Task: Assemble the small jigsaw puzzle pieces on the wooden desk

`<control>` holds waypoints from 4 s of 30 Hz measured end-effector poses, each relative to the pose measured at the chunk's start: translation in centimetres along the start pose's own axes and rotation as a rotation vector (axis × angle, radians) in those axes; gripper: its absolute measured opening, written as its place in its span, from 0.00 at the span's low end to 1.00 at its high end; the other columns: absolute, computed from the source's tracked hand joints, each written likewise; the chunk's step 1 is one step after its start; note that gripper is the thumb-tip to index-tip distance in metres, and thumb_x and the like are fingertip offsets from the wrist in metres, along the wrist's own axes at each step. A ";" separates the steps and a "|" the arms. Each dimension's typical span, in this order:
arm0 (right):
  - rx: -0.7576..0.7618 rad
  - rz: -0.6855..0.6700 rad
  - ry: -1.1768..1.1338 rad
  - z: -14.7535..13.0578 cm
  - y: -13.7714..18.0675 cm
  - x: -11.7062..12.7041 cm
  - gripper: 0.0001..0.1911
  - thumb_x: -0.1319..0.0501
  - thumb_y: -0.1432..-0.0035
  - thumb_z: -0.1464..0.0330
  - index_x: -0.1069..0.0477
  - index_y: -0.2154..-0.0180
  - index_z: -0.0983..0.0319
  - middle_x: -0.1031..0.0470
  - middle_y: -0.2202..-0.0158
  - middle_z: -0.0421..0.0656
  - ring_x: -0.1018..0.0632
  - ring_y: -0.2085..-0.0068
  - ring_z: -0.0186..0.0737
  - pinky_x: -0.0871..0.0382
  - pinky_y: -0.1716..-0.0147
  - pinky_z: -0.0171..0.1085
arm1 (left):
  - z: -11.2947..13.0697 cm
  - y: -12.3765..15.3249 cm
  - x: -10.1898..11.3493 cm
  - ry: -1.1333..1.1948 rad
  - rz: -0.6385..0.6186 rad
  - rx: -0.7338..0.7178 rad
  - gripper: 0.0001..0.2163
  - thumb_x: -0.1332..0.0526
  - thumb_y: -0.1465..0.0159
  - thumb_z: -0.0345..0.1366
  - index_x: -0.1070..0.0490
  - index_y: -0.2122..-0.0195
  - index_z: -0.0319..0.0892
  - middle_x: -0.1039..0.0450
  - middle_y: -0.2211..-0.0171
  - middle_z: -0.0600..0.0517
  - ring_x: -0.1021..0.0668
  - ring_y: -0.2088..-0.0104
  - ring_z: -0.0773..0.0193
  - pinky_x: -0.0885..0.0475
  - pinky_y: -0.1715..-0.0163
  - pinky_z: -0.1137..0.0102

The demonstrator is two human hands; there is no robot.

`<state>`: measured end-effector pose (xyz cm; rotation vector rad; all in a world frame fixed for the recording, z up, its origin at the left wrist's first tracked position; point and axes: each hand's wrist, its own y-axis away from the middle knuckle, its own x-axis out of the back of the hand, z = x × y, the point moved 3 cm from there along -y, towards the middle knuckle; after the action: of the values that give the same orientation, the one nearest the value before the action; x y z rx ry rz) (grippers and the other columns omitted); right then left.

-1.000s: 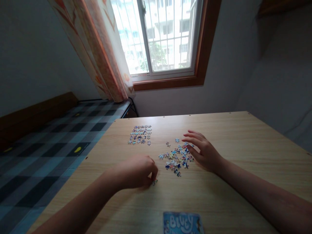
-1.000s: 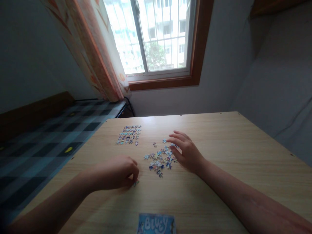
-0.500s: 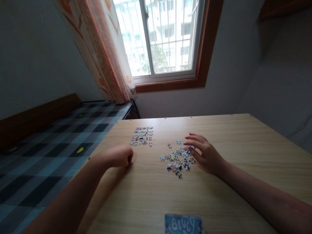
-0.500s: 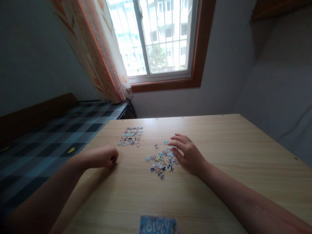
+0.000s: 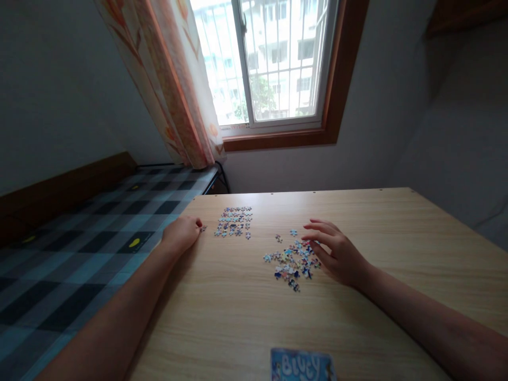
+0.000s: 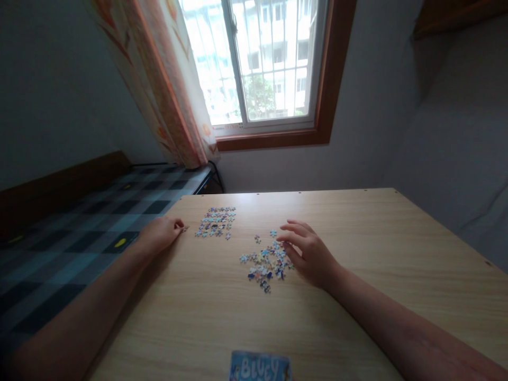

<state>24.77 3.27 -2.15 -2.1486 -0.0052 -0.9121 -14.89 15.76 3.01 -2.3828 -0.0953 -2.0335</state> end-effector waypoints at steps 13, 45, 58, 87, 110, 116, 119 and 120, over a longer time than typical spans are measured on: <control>-0.003 -0.012 -0.003 0.1 0.1 -0.2 0.10 0.41 0.35 0.73 0.22 0.59 0.56 0.22 0.49 0.47 0.28 0.40 0.50 0.31 0.42 0.58 | 1.1 0.2 -1.0 0.018 0.068 -0.110 0.16 0.44 0.38 0.33 0.16 0.58 0.47 0.18 0.57 0.45 0.20 0.55 0.47 0.27 0.58 0.62; 0.014 0.012 -0.008 -0.1 0.0 -0.5 0.12 0.40 0.39 0.76 0.22 0.61 0.56 0.21 0.50 0.47 0.26 0.42 0.51 0.29 0.44 0.56 | 1.5 -6.6 -6.3 0.343 0.292 -0.097 0.22 0.48 0.34 0.33 0.24 0.43 0.49 0.28 0.39 0.50 0.28 0.39 0.56 0.37 0.36 0.63; -0.002 0.013 -0.015 -0.1 0.0 -0.4 0.11 0.41 0.39 0.76 0.21 0.62 0.56 0.21 0.51 0.48 0.25 0.42 0.52 0.28 0.45 0.56 | 3.1 -3.9 -3.1 0.331 0.402 -0.198 0.23 0.49 0.38 0.28 0.22 0.46 0.39 0.25 0.43 0.46 0.26 0.42 0.56 0.36 0.37 0.65; 0.004 0.004 -0.027 0.2 0.1 -0.6 0.11 0.40 0.38 0.76 0.22 0.61 0.57 0.21 0.50 0.48 0.26 0.42 0.51 0.30 0.44 0.56 | 10.1 2.7 -0.1 0.115 0.238 -0.671 0.09 0.37 0.35 0.44 0.18 0.63 0.49 0.22 0.58 0.52 0.21 0.63 0.60 0.28 0.64 0.68; -0.121 0.065 -0.066 1.1 -0.1 -0.4 0.10 0.40 0.40 0.74 0.21 0.63 0.56 0.20 0.52 0.46 0.26 0.43 0.51 0.31 0.44 0.54 | 13.1 6.1 1.8 0.206 0.372 -0.892 0.19 0.47 0.29 0.43 0.27 0.74 0.41 0.27 0.72 0.51 0.26 0.73 0.65 0.35 0.72 0.71; -0.268 0.113 -0.123 2.4 -0.1 -0.4 0.09 0.40 0.40 0.70 0.19 0.63 0.56 0.20 0.53 0.47 0.25 0.44 0.51 0.32 0.42 0.55 | 15.9 8.7 0.5 0.390 0.302 -1.038 0.17 0.47 0.28 0.41 0.28 0.72 0.42 0.28 0.72 0.51 0.28 0.73 0.65 0.33 0.71 0.70; -0.374 0.127 -0.183 3.5 -0.1 -0.6 0.10 0.40 0.41 0.67 0.19 0.63 0.57 0.20 0.53 0.47 0.25 0.45 0.51 0.33 0.41 0.54 | 16.2 9.1 0.0 0.517 0.372 -1.080 0.13 0.45 0.29 0.43 0.26 0.63 0.43 0.24 0.63 0.47 0.25 0.61 0.58 0.28 0.60 0.63; -0.420 0.128 -0.209 3.9 -0.1 -0.7 0.10 0.41 0.41 0.67 0.19 0.63 0.57 0.20 0.53 0.47 0.24 0.46 0.51 0.33 0.41 0.54 | 16.2 9.2 -0.1 0.544 0.379 -1.099 0.12 0.44 0.30 0.44 0.26 0.57 0.43 0.24 0.58 0.45 0.25 0.57 0.56 0.27 0.55 0.60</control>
<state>26.58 6.10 -4.20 -2.5909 0.2354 -0.6517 1.55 7.33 0.67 -1.7218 1.6904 -2.7735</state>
